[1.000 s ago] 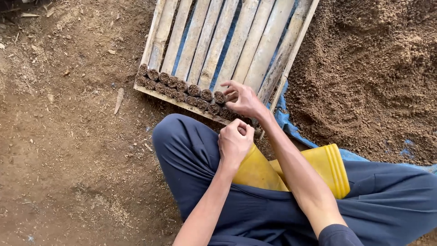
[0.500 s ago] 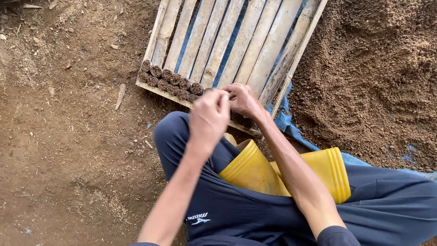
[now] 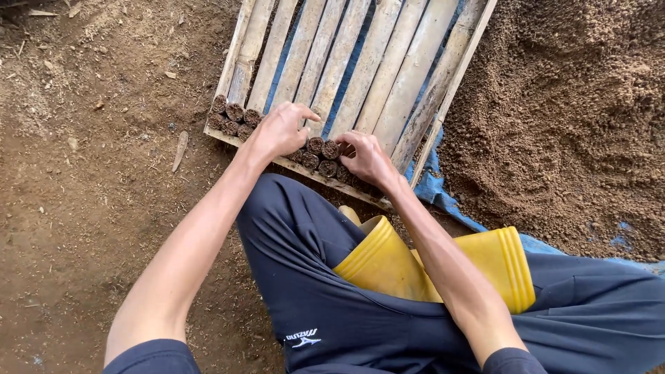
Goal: The person sits on the ground and uses their hands to roll a small amount of brown granular material into cylindrical shapes. They place the finished rolls onto a wooden slatted tray. The person repeats this process, taking material from a pile on a blue tarp.
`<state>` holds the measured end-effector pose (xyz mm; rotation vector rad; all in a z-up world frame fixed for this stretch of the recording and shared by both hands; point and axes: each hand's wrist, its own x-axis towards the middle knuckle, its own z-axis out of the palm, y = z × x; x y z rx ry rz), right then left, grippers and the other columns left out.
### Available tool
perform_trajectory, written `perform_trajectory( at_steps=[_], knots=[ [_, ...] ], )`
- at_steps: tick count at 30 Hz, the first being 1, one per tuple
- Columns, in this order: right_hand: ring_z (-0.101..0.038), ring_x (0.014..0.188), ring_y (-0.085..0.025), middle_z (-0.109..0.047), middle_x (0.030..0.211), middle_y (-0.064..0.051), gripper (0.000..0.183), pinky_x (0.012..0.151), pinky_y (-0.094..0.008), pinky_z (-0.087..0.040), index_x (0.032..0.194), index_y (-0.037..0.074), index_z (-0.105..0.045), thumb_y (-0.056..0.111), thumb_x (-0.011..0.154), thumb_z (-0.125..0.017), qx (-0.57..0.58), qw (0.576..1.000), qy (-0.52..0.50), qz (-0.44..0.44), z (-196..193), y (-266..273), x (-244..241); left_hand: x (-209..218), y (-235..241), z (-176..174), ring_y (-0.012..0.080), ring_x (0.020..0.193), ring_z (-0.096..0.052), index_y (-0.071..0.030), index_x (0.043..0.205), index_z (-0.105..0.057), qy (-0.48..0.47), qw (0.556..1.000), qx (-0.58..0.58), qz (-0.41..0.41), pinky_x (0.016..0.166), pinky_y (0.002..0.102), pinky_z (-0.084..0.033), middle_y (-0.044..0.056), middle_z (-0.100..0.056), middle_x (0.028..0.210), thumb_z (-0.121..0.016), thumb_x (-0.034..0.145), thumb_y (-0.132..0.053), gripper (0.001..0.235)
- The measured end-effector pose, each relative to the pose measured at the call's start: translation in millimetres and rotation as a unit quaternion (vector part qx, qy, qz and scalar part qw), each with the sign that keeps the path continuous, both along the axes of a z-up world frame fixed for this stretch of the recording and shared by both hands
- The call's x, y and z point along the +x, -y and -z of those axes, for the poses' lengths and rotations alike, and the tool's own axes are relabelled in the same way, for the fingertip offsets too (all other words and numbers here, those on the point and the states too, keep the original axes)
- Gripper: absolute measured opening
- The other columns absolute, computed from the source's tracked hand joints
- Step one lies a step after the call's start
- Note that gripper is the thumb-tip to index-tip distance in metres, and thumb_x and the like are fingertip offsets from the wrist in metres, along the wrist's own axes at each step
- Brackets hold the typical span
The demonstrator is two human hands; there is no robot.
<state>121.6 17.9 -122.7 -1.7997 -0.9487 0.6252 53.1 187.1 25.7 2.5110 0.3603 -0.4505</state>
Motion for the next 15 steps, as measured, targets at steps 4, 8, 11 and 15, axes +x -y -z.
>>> perform_trajectory(
  at_steps=[4,8,11,15],
  knots=[
    [-0.066,0.087,-0.037,-0.066,0.094,-0.023,0.032,0.07,-0.042,-0.057,0.102,-0.002,-0.066,-0.005,0.07,-0.066,-0.017,0.999,0.027,-0.017,-13.6,3.8,-1.4,2.7,8.7,-5.2,0.0352,0.12,-0.051,-0.008,0.116,-0.063,-0.1,0.994,-0.044,-0.009,0.103,0.05,-0.037,0.02,-0.058,0.122,-0.059,0.085,-0.008,0.031],
    [-0.066,0.089,-0.036,-0.066,0.096,-0.023,0.032,0.074,-0.042,-0.057,0.105,0.0,-0.067,-0.005,0.073,-0.065,-0.033,0.999,0.012,-0.007,-17.3,3.8,-0.3,7.7,19.9,-18.7,0.0361,0.124,-0.047,-0.006,0.119,-0.061,-0.142,0.988,-0.054,0.005,0.104,0.052,-0.035,0.02,-0.056,0.127,-0.062,0.086,-0.012,0.033],
    [-0.067,0.084,-0.035,-0.067,0.091,-0.02,0.031,0.068,-0.039,-0.057,0.102,0.0,-0.067,-0.002,0.072,-0.067,-0.022,1.0,0.022,0.0,-4.6,2.5,-2.2,9.2,11.2,7.4,0.036,0.117,-0.053,-0.009,0.113,-0.065,-0.116,0.99,-0.071,0.028,0.099,0.051,-0.04,0.016,-0.063,0.116,-0.068,0.083,-0.015,0.03],
    [-0.067,0.079,-0.031,-0.067,0.088,-0.018,0.029,0.064,-0.036,-0.057,0.1,0.003,-0.068,-0.002,0.071,-0.067,-0.026,0.999,0.025,0.002,3.9,2.8,-3.4,13.0,4.0,49.0,0.0286,0.106,-0.06,-0.012,0.105,-0.069,-0.074,0.994,-0.045,0.06,0.092,0.044,-0.046,0.011,-0.068,0.107,-0.073,0.079,-0.014,0.027]
  ],
)
